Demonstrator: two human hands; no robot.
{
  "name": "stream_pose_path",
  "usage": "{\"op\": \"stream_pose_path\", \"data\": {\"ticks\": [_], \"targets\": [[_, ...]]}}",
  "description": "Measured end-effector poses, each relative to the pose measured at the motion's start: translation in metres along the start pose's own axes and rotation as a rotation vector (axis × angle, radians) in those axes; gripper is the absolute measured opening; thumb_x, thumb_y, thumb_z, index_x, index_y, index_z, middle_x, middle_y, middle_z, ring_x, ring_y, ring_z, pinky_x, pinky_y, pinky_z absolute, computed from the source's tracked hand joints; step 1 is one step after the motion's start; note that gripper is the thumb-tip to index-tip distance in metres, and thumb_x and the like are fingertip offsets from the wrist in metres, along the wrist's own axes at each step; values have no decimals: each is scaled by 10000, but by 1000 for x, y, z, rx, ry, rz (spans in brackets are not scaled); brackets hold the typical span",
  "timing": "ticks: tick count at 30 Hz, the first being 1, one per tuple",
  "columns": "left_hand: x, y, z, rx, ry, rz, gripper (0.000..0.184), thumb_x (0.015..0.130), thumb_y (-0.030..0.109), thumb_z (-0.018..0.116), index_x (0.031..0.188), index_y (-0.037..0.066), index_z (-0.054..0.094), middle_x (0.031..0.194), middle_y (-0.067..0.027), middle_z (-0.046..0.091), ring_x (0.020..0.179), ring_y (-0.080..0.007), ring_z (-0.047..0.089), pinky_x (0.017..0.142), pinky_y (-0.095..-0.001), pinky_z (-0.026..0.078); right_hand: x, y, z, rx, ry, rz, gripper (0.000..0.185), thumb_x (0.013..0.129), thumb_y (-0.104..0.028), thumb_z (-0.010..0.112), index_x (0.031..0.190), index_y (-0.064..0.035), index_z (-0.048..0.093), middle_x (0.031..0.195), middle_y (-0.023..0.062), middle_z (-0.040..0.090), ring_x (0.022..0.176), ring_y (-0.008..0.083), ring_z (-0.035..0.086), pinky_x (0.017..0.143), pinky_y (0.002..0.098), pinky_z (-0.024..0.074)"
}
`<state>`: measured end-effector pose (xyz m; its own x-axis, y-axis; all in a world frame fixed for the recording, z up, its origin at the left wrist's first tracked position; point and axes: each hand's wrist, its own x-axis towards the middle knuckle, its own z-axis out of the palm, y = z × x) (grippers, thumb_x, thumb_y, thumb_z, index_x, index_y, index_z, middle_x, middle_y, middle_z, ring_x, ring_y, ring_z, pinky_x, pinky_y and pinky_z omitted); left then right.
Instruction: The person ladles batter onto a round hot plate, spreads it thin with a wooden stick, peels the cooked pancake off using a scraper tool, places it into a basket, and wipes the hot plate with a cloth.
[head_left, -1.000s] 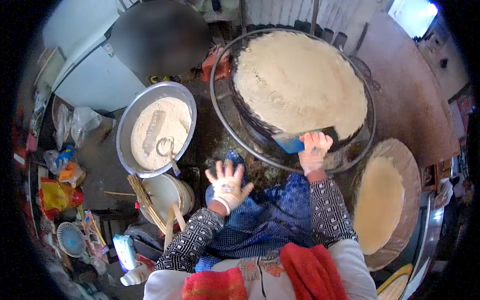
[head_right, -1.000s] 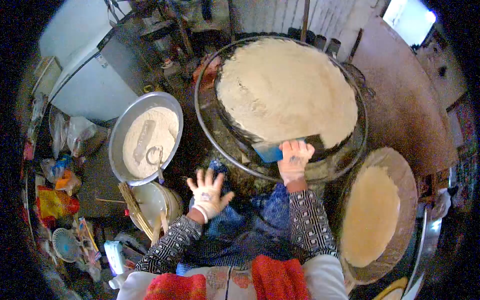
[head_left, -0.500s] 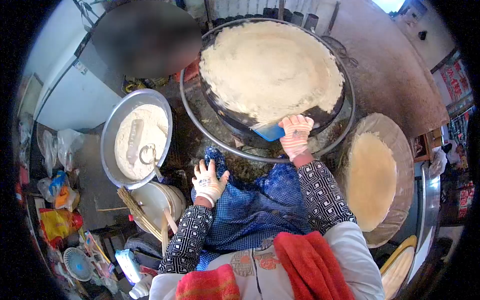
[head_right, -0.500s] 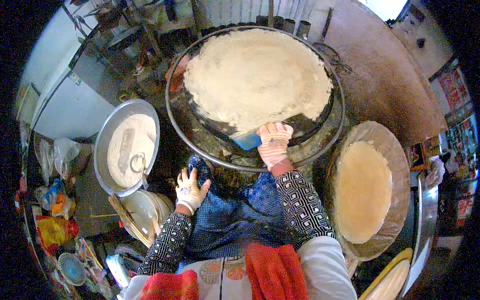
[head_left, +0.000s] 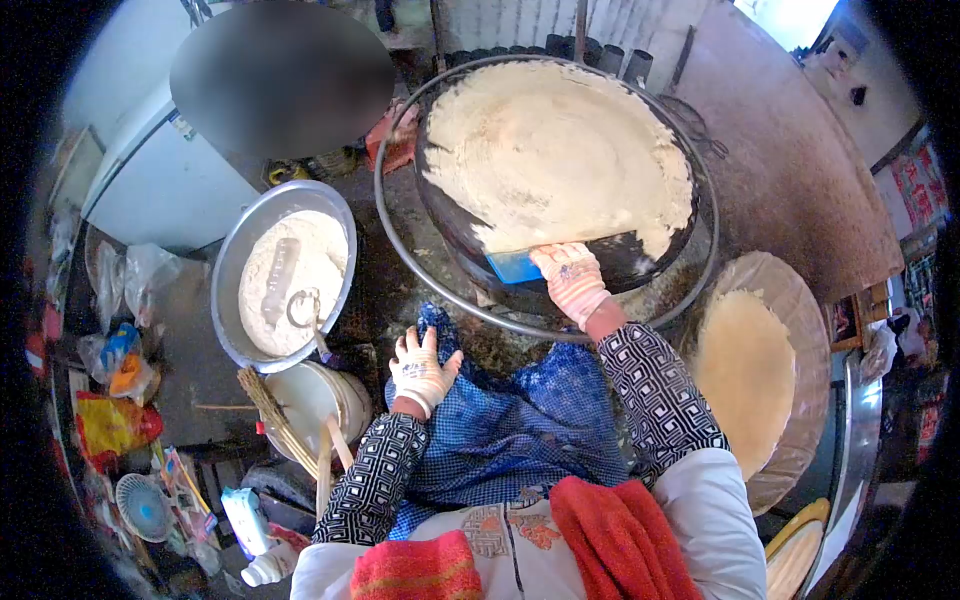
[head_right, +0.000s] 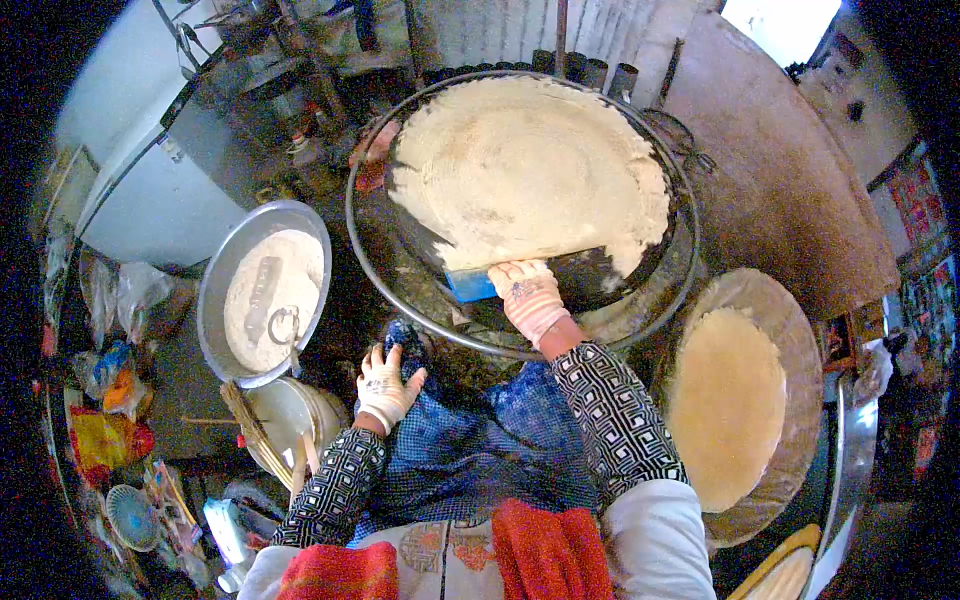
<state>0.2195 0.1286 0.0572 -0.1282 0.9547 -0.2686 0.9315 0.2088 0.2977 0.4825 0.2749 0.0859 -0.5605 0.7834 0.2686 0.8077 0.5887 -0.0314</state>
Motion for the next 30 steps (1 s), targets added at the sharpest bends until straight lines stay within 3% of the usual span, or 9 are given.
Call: {"op": "stream_pose_path", "data": {"ticks": [4, 9, 13, 17, 21, 23, 25, 28, 30], "targets": [[-11, -4, 3, -53, 88, 91, 710, 818, 504, 660, 1371, 108, 453, 1420, -255, 384, 1319, -437, 348, 1048, -566, 333, 14, -12, -12, -85, -102, 41, 338, 871, -158, 484, 1178, -93, 610, 1172, 98, 658, 1100, 257, 613, 977, 402, 440], [-2, -34, 8, -359, 487, 321, 597, 813, 209, 721, 1324, 28, 469, 1352, -259, 440, 1221, -430, 462, 1048, -459, 393, 19, -11, -10, -195, -43, -4, 308, 872, -188, 478, 1135, -67, 582, 1170, 104, 646, 1081, 231, 616, 935, 377, 462], [60, -68, -42, -205, 452, 190, 610, 796, 116, 682, 1346, 21, 437, 1358, -254, 426, 1233, -441, 441, 1042, -479, 394, 17, -7, -9, -178, -121, 35, 351, 889, -189, 460, 1201, -58, 556, 1204, 109, 631, 1100, 230, 609, 945, 387, 455], [127, -77, -85, 138, 451, 322, 685, 743, 3, 609, 1390, 39, 388, 1437, -200, 377, 1335, -390, 346, 1112, -478, 299, 11, -6, -1, -227, -64, 15, 358, 886, -179, 455, 1214, -74, 556, 1199, 102, 633, 1102, 232, 606, 935, 395, 454], [170, -56, -81, 663, 602, 753, 557, 747, 71, 601, 1299, 101, 529, 1401, -155, 464, 1374, -323, 347, 1162, -491, 228, 8, 0, 6, -184, -35, 39, 397, 831, -152, 523, 1216, -79, 587, 1172, 110, 658, 1085, 244, 626, 962, 413, 445], [158, -9, -72, 754, 230, 684, 277, 767, 136, 608, 1029, 128, 696, 1132, -116, 647, 1215, -288, 514, 1127, -459, 287, 6, 6, 15, -233, -11, 17, 393, 824, -147, 531, 1208, -88, 594, 1176, 112, 657, 1084, 243, 626, 964, 410, 444], [152, -3, -7, 1076, 252, 713, 123, 792, 227, 620, 719, 243, 718, 686, 11, 647, 753, -204, 597, 868, -376, 405, 3, 2, 6, -224, -45, 30, 358, 822, -136, 528, 1168, -96, 612, 1154, 104, 663, 1073, 238, 630, 946, 405, 452], [66, 56, 23, 842, 7, 610, 138, 775, 257, 625, 655, 227, 687, 627, 30, 624, 668, -198, 614, 658, -373, 420, 10, -2, 8, -246, -22, 51, 330, 842, -151, 504, 1147, -99, 619, 1131, 89, 668, 1053, 226, 640, 921, 393, 463], [-2, 109, 21, 520, 53, 723, 162, 748, 232, 625, 590, 218, 658, 554, 32, 586, 571, -223, 607, 539, -380, 412, 14, -7, 4, -240, -35, 55, 333, 847, -158, 500, 1153, -99, 617, 1139, 89, 667, 1049, 224, 643, 918, 386, 465]]}}
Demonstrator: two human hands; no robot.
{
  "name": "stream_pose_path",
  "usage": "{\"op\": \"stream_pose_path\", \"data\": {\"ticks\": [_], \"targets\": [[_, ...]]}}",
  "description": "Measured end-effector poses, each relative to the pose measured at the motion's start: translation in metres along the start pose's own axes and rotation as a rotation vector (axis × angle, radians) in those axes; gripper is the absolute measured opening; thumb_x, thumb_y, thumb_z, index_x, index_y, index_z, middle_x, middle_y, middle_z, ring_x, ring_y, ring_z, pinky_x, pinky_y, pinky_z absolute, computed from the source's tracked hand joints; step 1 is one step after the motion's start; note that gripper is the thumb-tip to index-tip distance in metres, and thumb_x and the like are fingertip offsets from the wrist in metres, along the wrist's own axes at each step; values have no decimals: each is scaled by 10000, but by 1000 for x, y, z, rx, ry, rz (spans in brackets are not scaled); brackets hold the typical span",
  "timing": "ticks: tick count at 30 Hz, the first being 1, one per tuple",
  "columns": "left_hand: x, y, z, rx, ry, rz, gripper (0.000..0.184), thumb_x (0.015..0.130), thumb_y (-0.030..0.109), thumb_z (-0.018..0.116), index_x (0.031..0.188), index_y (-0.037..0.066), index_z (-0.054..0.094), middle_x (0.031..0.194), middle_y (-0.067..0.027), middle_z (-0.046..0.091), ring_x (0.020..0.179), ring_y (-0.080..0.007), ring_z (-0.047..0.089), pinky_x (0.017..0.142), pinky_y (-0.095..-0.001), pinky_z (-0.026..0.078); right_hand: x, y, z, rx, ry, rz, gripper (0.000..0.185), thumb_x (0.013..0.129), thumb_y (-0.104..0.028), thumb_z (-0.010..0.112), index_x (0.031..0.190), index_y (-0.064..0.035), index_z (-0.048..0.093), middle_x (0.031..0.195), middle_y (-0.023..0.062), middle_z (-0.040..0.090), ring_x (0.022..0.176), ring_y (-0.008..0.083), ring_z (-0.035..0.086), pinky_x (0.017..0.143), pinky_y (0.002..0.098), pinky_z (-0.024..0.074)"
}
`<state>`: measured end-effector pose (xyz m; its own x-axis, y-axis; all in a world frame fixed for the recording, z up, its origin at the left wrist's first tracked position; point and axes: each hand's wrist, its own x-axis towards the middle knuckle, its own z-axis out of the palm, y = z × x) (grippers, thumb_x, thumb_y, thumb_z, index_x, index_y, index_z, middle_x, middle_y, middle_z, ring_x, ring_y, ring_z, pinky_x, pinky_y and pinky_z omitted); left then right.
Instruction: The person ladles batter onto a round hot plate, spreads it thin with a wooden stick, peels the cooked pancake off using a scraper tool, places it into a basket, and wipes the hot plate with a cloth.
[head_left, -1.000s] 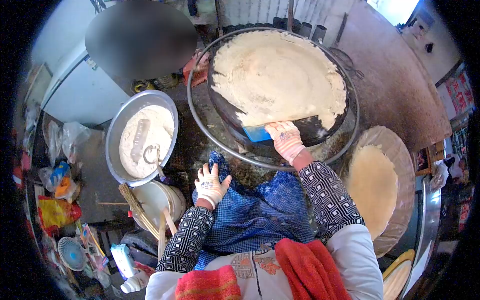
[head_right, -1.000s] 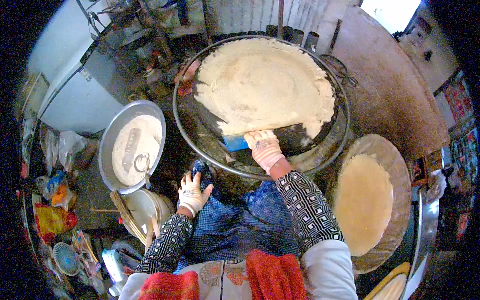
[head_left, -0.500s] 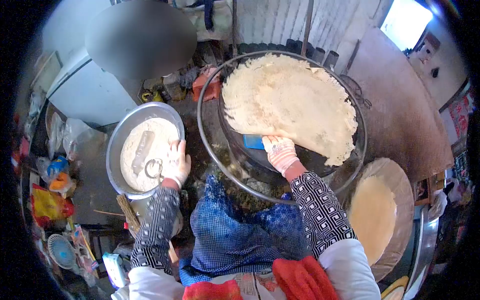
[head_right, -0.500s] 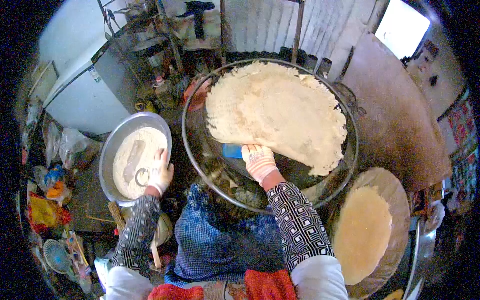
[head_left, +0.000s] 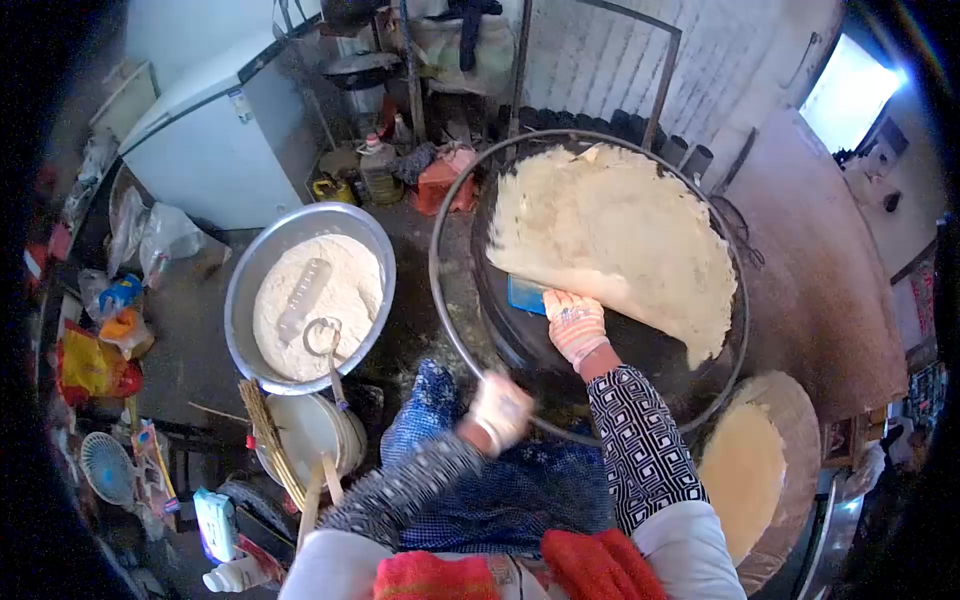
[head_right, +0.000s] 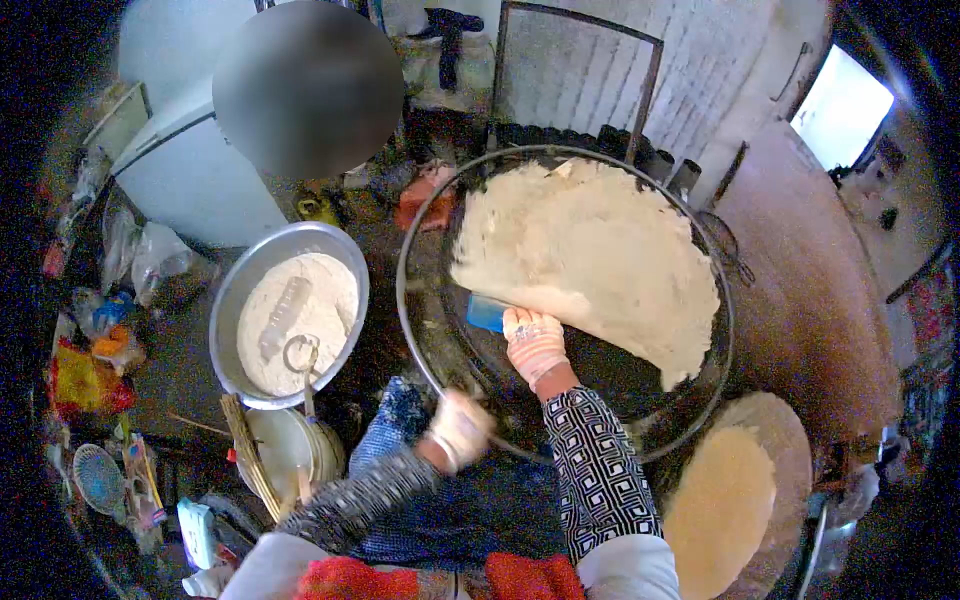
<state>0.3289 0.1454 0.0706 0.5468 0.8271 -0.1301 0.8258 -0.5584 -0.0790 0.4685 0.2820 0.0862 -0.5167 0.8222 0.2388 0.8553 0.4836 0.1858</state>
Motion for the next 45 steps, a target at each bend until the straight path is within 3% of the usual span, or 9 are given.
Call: {"op": "stream_pose_path", "data": {"ticks": [5, 11, 17, 23, 29, 31, 36, 39, 45], "targets": [[-47, 112, -5, -590, 413, 460, 495, 774, 368, 685, 1161, 91, 549, 1236, -146, 533, 1185, -288, 481, 1084, -493, 300, 1, 1, 4, 18, 4, -35, 361, 853, -161, 499, 1196, -100, 592, 1119, 83, 679, 1040, 216, 648, 914, 378, 469], [-67, -40, -76, -572, 157, -138, 492, 804, 312, 657, 1186, 27, 535, 1215, -197, 531, 1149, -375, 506, 991, -501, 402, 5, 0, -1, 42, -119, 4, 418, 905, -213, 446, 1274, -38, 536, 1262, 137, 606, 1167, 245, 583, 991, 392, 424], [-37, -144, -5, -84, 399, 38, 532, 844, 402, 638, 1265, 101, 516, 1290, -195, 491, 1290, -394, 389, 1110, -560, 240, -2, 1, -1, 7, -40, 22, 407, 846, -192, 529, 1231, -66, 569, 1213, 112, 643, 1138, 222, 609, 985, 365, 435], [0, 28, 56, -127, 226, -87, 33, 728, 197, 635, 733, 176, 609, 735, -34, 590, 843, -246, 589, 847, -456, 418, 0, 5, 3, 34, -28, 17, 391, 887, -205, 462, 1231, -35, 535, 1205, 144, 618, 1112, 259, 592, 908, 400, 445], [-30, 178, 82, -635, 575, 515, 322, 768, 302, 582, 1020, 115, 652, 1123, -185, 623, 1157, -307, 545, 1067, -474, 366, 4, 5, 2, 55, -179, 35, 433, 925, -210, 429, 1294, 8, 492, 1330, 229, 545, 1233, 339, 529, 1016, 458, 396], [-33, 87, -82, -484, -147, 482, 266, 746, 292, 607, 948, 124, 652, 980, -154, 626, 999, -312, 583, 910, -487, 442, 6, 6, 4, 66, -224, 43, 444, 939, -200, 408, 1318, 25, 471, 1370, 253, 508, 1267, 363, 501, 1056, 495, 359], [-36, -66, -63, -425, 704, -80, 350, 744, 82, 644, 1076, 9, 560, 1064, -184, 573, 947, -374, 535, 861, -498, 433, 7, 8, 11, 92, -243, 102, 442, 954, -180, 403, 1339, 29, 460, 1360, 252, 516, 1261, 369, 505, 1069, 541, 341], [-24, -145, 8, -43, 519, -29, 450, 827, 409, 594, 1130, 77, 587, 1210, -224, 499, 1199, -425, 423, 1101, -615, 202, 10, 9, 10, 84, -254, 130, 437, 952, -189, 423, 1333, 19, 475, 1350, 254, 526, 1236, 368, 529, 1038, 548, 369], [-37, 5, 70, -25, 181, 69, 387, 790, 556, 547, 917, 193, 592, 1044, -199, 541, 1130, -419, 475, 1091, -610, 225, 10, 8, 12, -69, -212, 117, 450, 942, -182, 436, 1333, 38, 468, 1344, 267, 526, 1221, 393, 536, 1002, 497, 416]]}}
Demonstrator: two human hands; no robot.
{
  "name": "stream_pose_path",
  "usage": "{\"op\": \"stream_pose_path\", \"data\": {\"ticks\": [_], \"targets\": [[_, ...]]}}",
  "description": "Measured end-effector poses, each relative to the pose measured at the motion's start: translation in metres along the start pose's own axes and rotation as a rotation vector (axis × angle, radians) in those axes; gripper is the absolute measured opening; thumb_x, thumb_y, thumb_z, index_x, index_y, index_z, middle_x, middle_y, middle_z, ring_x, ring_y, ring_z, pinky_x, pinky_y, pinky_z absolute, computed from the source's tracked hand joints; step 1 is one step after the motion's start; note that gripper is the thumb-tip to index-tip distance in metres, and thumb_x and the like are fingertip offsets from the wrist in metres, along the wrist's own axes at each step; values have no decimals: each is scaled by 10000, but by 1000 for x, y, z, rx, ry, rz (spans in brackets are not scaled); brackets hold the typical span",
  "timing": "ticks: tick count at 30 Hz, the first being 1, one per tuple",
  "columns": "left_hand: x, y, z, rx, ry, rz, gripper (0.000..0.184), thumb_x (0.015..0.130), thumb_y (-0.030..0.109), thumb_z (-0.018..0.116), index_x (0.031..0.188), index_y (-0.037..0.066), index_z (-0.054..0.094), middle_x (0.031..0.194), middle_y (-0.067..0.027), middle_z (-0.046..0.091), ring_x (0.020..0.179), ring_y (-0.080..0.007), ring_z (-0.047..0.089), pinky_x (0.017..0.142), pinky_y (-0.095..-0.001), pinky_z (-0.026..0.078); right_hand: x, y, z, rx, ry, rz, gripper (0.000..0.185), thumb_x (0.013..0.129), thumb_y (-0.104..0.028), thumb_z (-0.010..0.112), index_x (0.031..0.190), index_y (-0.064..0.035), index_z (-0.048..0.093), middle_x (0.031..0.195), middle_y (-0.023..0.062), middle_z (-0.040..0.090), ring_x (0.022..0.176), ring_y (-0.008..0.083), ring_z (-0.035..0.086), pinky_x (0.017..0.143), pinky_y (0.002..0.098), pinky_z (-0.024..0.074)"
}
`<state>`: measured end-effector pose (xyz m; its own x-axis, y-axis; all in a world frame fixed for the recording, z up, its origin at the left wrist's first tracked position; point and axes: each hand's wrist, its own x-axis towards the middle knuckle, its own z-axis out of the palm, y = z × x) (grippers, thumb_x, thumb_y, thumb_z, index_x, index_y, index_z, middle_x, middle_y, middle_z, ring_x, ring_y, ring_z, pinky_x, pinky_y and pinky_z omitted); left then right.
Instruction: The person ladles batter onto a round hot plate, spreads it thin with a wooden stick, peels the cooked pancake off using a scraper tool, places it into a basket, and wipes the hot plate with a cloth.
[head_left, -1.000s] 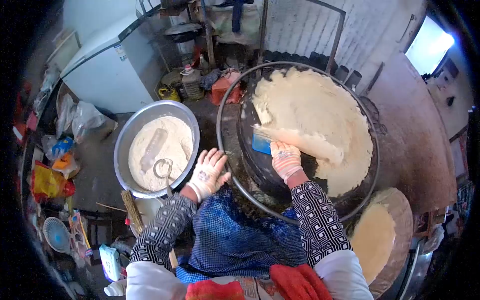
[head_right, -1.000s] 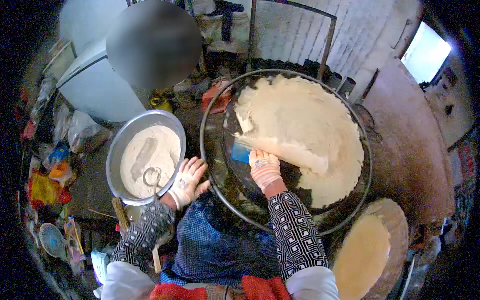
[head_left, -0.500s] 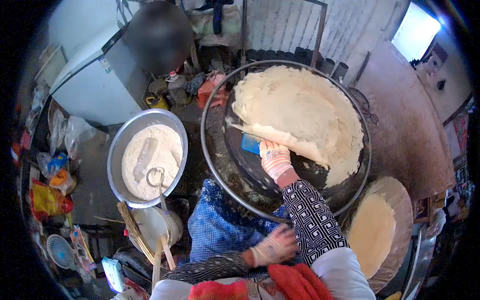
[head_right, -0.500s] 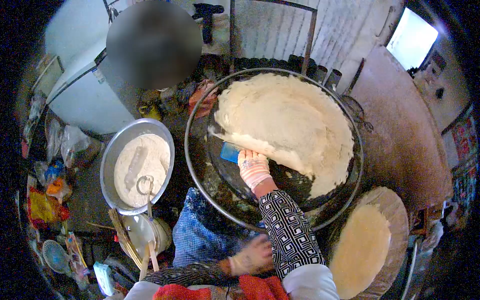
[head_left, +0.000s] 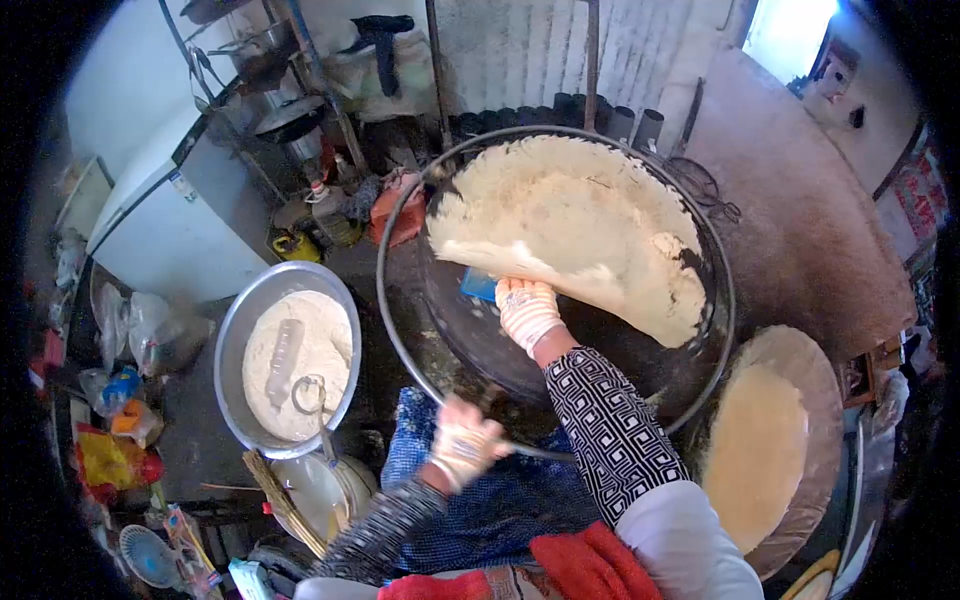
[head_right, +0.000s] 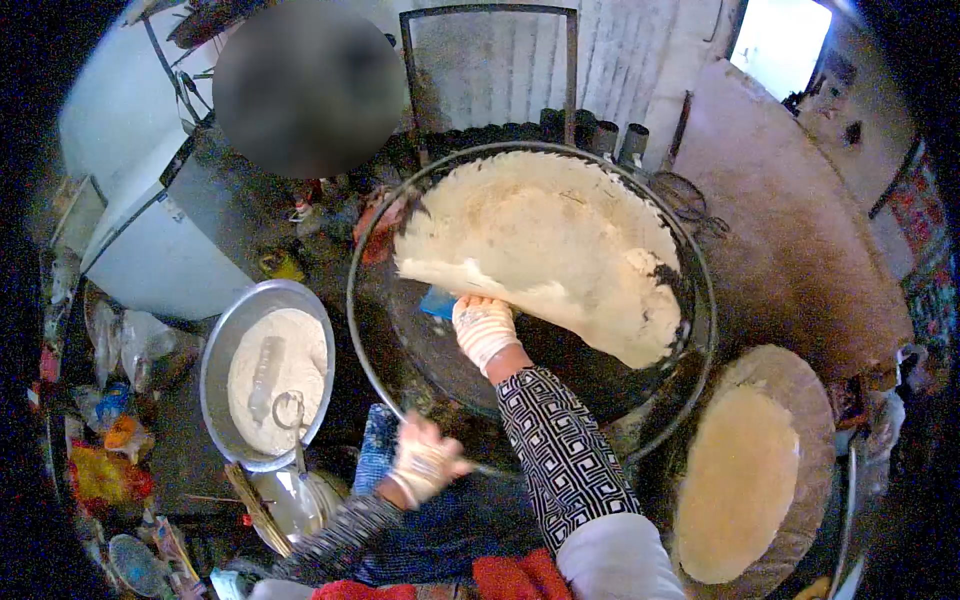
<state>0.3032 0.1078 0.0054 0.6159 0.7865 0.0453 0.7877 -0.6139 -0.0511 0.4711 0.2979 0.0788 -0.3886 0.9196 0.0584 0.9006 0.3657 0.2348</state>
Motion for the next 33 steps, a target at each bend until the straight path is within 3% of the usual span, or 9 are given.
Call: {"op": "stream_pose_path", "data": {"ticks": [4, 7, 11, 18, 22, 25, 27, 29, 33], "targets": [[-16, 130, 1, -306, -21, 206, 411, 832, 435, 562, 1153, 177, 549, 1197, -171, 530, 1194, -382, 474, 1077, -555, 298, -5, 8, -33, 111, -214, 2, 442, 947, -170, 432, 1335, 39, 467, 1323, 229, 555, 1182, 326, 584, 948, 473, 466], [-57, 143, 27, -507, 120, 412, 502, 864, 345, 574, 1329, 166, 516, 1312, -150, 522, 1242, -354, 473, 1067, -515, 353, -4, 6, -43, 159, -200, 62, 414, 939, -154, 430, 1314, 3, 508, 1259, 194, 611, 1146, 288, 613, 920, 433, 493], [-74, 122, 4, -723, -407, -5, 516, 958, 430, 470, 1361, 108, 480, 1334, -201, 506, 1235, -389, 473, 1051, -497, 372, -3, 9, -21, 147, -86, 80, 392, 922, -154, 431, 1273, -17, 541, 1136, 174, 670, 1024, 271, 671, 858, 405, 519], [-74, 124, 37, -719, -560, -12, 553, 990, 479, 405, 1334, 56, 498, 1329, -237, 500, 1203, -407, 498, 1023, -469, 412, -5, 18, -13, 138, -47, 167, 356, 912, -147, 461, 1230, -37, 577, 1117, 170, 681, 1015, 288, 677, 851, 426, 525], [-81, 115, 16, -891, 24, 91, 372, 958, 315, 541, 1210, 44, 582, 1163, -204, 603, 1069, -376, 582, 916, -445, 487, -2, 21, -27, 199, -119, 205, 354, 905, -151, 497, 1224, -28, 593, 1145, 174, 677, 1064, 295, 659, 890, 447, 514], [-53, 62, -64, -978, 226, 91, 309, 781, 101, 672, 1067, 4, 603, 961, -185, 631, 893, -370, 616, 766, -446, 518, -3, 23, -12, 97, 22, 170, 315, 890, -146, 479, 1156, -38, 611, 1035, 159, 707, 947, 270, 700, 811, 421, 532], [-45, 32, -83, -616, 473, -14, 367, 777, 100, 652, 1116, -14, 570, 1028, -193, 612, 910, -394, 602, 806, -459, 503, -1, 24, -9, 74, 21, 183, 313, 889, -148, 482, 1151, -43, 615, 1027, 156, 710, 951, 278, 698, 826, 433, 526], [-35, -4, -82, -366, 410, -108, 416, 879, 281, 572, 1192, 9, 546, 1162, -170, 557, 1163, -355, 474, 997, -519, 374, -4, 23, -11, 49, 31, 182, 326, 893, -153, 476, 1170, -47, 610, 1095, 155, 693, 1031, 295, 668, 878, 460, 504], [-30, 6, -14, 151, -216, -23, 246, 903, 427, 531, 831, 198, 585, 819, -18, 566, 840, -252, 530, 901, -479, 392, 5, 24, 22, 142, 107, 157, 354, 928, -193, 428, 1220, -99, 604, 1241, 165, 623, 1159, 335, 588, 992, 478, 438]]}}
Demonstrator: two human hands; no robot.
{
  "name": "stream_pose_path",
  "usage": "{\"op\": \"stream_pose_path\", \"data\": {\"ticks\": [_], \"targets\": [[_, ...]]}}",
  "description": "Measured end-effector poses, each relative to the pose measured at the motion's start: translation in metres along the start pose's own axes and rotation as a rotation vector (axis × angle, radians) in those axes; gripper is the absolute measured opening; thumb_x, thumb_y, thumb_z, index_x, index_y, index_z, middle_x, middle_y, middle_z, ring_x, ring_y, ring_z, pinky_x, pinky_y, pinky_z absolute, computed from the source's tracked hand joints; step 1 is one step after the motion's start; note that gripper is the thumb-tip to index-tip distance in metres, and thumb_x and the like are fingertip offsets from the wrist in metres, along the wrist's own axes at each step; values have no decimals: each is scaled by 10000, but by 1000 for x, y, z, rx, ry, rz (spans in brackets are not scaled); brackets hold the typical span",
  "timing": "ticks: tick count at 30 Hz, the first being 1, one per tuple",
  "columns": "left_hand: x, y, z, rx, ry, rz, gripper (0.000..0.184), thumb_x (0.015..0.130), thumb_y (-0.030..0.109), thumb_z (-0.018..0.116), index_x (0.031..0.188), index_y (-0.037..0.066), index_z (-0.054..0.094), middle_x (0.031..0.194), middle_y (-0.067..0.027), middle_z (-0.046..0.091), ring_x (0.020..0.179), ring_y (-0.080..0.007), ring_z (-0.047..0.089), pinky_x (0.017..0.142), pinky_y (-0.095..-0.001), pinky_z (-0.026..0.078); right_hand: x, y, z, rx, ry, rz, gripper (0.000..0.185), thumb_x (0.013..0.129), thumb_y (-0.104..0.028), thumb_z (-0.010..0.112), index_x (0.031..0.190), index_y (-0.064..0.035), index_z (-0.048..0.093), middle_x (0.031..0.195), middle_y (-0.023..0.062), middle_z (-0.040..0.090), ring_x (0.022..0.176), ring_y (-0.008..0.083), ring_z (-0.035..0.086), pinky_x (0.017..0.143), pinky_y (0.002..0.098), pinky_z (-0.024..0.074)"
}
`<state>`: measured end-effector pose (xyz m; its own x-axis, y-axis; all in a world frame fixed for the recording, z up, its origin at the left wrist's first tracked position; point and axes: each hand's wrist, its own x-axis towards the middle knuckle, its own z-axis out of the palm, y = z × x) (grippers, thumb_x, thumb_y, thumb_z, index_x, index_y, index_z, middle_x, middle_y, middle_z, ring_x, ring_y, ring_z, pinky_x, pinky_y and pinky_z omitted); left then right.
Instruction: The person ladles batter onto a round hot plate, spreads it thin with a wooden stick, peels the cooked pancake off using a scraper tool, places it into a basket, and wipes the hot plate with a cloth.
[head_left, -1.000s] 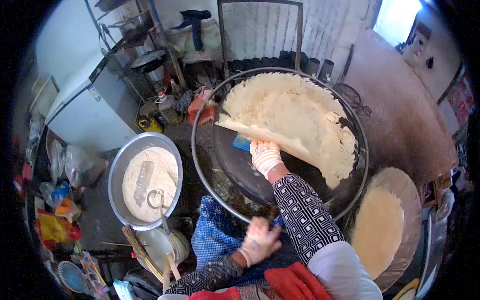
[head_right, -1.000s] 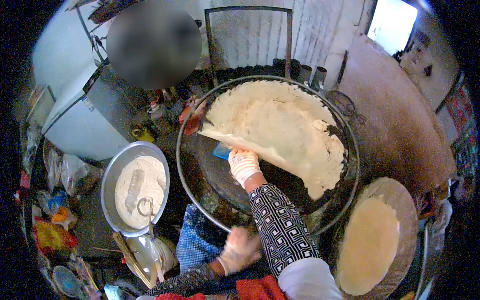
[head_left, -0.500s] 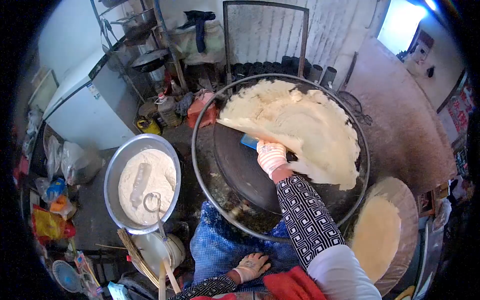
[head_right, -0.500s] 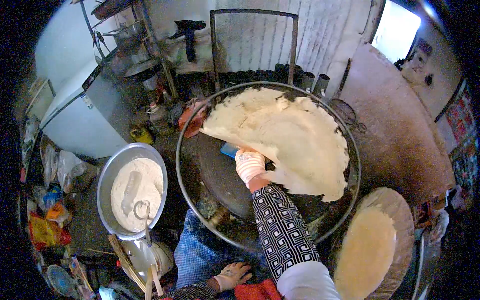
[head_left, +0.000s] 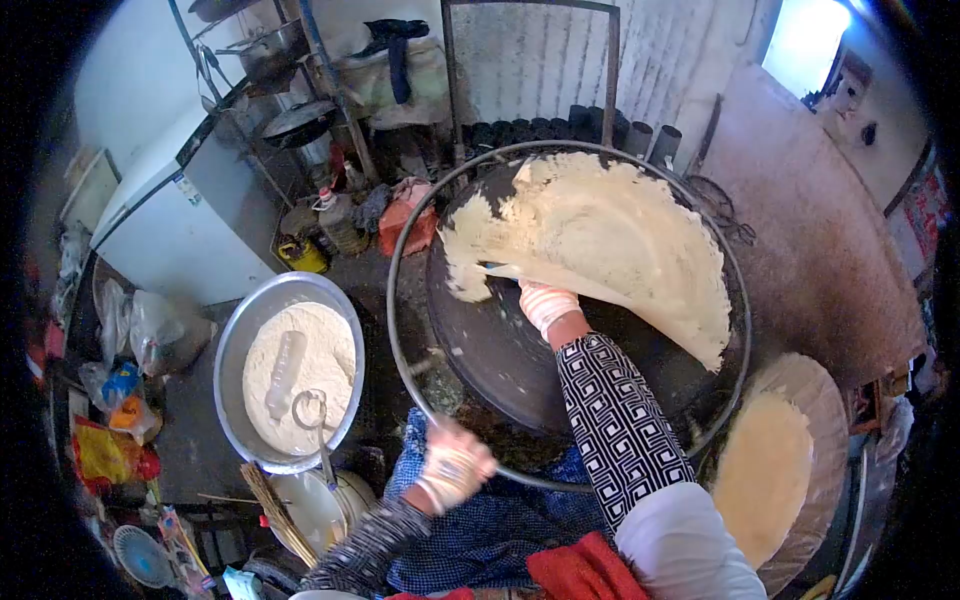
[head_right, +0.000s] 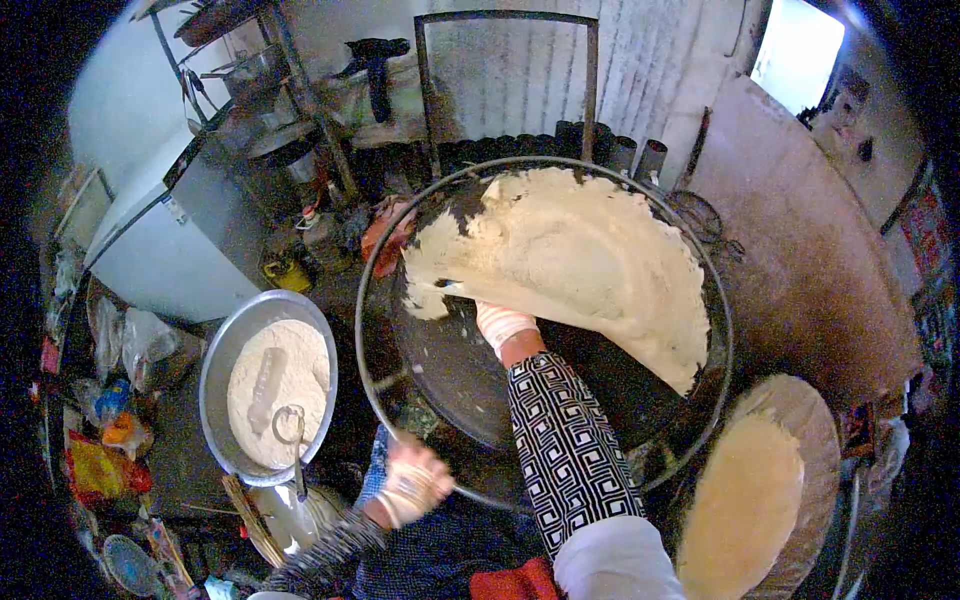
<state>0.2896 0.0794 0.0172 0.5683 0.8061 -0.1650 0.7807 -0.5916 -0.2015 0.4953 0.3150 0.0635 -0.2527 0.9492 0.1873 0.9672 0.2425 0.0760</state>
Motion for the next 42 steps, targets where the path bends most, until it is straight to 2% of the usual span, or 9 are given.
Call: {"op": "stream_pose_path", "data": {"ticks": [2, 4, 8, 10, 18, 20, 29, 33, 42], "targets": [[10, 62, 8, -67, -136, 180, 296, 872, 445, 575, 676, 223, 575, 590, 14, 521, 645, -212, 544, 820, -447, 409, 11, 5, 31, 115, -8, 28, 360, 946, -217, 404, 1225, -110, 605, 1278, 167, 603, 1197, 349, 560, 1030, 489, 409], [-5, 122, 10, -346, 139, 92, 403, 843, 432, 616, 1117, 139, 651, 1090, -85, 631, 1070, -296, 565, 1019, -518, 352, 1, 7, 21, 143, 206, 94, 306, 927, -202, 492, 1179, -74, 610, 1005, 119, 692, 917, 260, 677, 824, 434, 541], [-28, 171, 72, -837, 416, 450, 456, 873, 341, 525, 1297, 175, 553, 1323, -126, 528, 1267, -335, 467, 1095, -504, 343, 20, 52, 114, -2079, 664, -306, 223, 808, -102, 671, 1020, -73, 607, 560, -73, 508, 412, 28, 466, 402, 204, 438], [-45, 152, 54, -900, 401, 444, 446, 877, 316, 555, 1294, 160, 548, 1307, -134, 530, 1238, -328, 484, 1059, -488, 389, 12, 52, 93, -2092, 820, -106, 238, 814, -132, 676, 1025, -52, 603, 567, -59, 526, 430, 56, 493, 422, 236, 462], [-68, 143, 67, -823, 346, 225, 430, 876, 285, 611, 1267, 114, 562, 1233, -155, 545, 1162, -339, 520, 996, -462, 435, -27, 37, 44, -240, 613, -42, 302, 921, -240, 543, 1117, -15, 593, 939, 112, 673, 846, 266, 663, 756, 433, 541], [-67, 147, 64, -839, 349, 209, 427, 875, 280, 612, 1262, 106, 564, 1231, -158, 546, 1159, -342, 523, 994, -460, 437, -20, 29, -39, 277, -11, 96, 323, 935, -263, 500, 1138, -50, 633, 913, 135, 712, 821, 309, 692, 768, 440, 549], [-77, 130, 78, -896, 341, 171, 416, 891, 272, 606, 1262, 92, 559, 1221, -165, 555, 1151, -370, 520, 990, -465, 437, -23, 85, 31, -131, 47, 386, 303, 903, -170, 478, 1122, -66, 660, 1088, 126, 704, 1015, 283, 677, 829, 440, 543], [-73, 124, 82, -900, 342, 122, 411, 889, 239, 621, 1255, 69, 542, 1231, -177, 543, 1142, -380, 518, 978, -472, 437, -52, 124, 106, -30, -170, 379, 427, 969, -185, 355, 1339, -89, 544, 1473, 116, 441, 1369, 271, 402, 1140, 464, 299], [-71, 139, 19, -905, 415, 194, 390, 852, 196, 654, 1198, 38, 566, 1167, -198, 576, 1090, -385, 544, 932, -457, 457, -282, 192, 37, -90, 88, 611, 98, 821, -154, 527, 828, -105, 612, 737, 104, 672, 742, 303, 670, 621, 481, 493]]}}
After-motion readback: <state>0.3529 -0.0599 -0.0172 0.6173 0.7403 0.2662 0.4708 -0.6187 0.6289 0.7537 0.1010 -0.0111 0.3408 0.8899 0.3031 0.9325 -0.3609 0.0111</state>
